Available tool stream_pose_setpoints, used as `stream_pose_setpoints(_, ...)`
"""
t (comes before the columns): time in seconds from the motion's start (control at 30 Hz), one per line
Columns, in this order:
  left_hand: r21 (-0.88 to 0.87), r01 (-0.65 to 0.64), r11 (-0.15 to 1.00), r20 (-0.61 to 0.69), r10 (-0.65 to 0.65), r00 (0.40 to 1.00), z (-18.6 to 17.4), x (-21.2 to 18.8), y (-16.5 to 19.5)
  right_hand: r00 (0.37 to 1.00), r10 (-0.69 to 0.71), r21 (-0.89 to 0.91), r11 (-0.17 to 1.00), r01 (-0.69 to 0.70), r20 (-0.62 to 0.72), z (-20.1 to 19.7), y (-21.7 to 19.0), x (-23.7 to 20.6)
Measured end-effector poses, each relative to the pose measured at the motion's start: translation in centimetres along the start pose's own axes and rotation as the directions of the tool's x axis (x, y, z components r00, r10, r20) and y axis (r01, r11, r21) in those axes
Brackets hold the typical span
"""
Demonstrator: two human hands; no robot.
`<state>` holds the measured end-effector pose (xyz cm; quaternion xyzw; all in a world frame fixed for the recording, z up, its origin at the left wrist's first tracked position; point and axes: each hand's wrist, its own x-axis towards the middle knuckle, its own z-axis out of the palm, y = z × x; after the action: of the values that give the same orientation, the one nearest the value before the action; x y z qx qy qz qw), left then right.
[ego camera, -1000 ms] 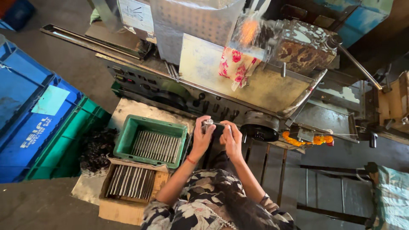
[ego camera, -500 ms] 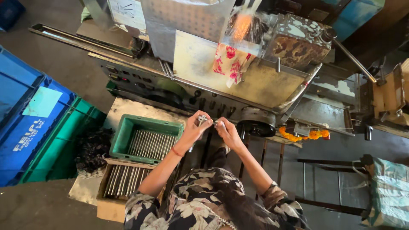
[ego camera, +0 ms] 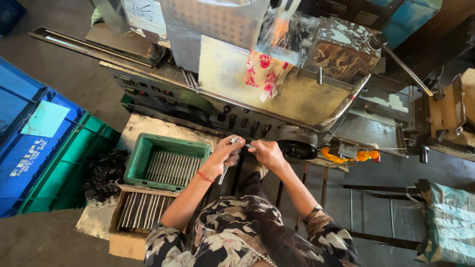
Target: The person repeatedly picks metal rods from a green bin, inserts them into a lathe chuck, and operates the machine using a lever. After each cycle, the person removes the processed rod and places it into a cardboard box. The process is repeated continuously throughout the clip.
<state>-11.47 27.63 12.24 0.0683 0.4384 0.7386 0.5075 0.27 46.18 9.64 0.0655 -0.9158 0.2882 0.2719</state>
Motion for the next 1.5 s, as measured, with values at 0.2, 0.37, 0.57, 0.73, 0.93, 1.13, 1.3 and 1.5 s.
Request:
stream_pose_setpoints(0.2,0.278,-0.409,0.869,-0.099,0.450,0.888,3.1,-0.1,-2.3,0.991,0.001,0.061,0.998,0.008,-0.131,-0.4,0.0,-1.1)
stream_pose_setpoints(0.37,0.315,-0.389,0.866,-0.137,0.447,0.884,5.3,-0.9,-3.2,0.997,-0.073,0.063,0.995,0.075,-0.037,-2.8,1.6,-2.6)
stream_pose_setpoints(0.57,0.317,-0.569,0.759,0.034,0.590,0.807,7.2,-0.6,-2.7,0.987,0.129,0.166,0.980,-0.111,-0.099,-3.5,0.5,-3.2)
stream_pose_setpoints(0.73,0.200,-0.385,0.901,0.084,0.376,0.923,7.1,-0.1,-0.6,0.996,0.080,0.279,0.958,-0.069,-0.027,-7.6,-2.7,-1.3)
stream_pose_setpoints(0.93,0.077,-0.079,0.994,0.301,0.053,0.952,6.2,1.3,2.3,0.959,-0.044,0.510,0.853,-0.110,0.280,-10.2,-5.7,2.5)
stream_pose_setpoints(1.13,-0.035,-0.173,0.984,0.283,0.176,0.943,9.5,2.1,2.8,0.952,-0.096,0.425,0.904,-0.038,0.289,-13.9,-3.5,5.2)
stream_pose_setpoints(1.3,0.049,-0.130,0.990,0.204,0.117,0.972,10.7,4.1,4.7,0.962,-0.016,0.483,0.867,-0.123,0.273,-13.2,1.0,5.1)
stream_pose_setpoints(1.5,0.130,-0.039,0.991,0.126,0.023,0.992,10.6,10.0,5.6,0.926,0.317,0.683,0.631,-0.367,0.205,-8.7,7.1,3.7)
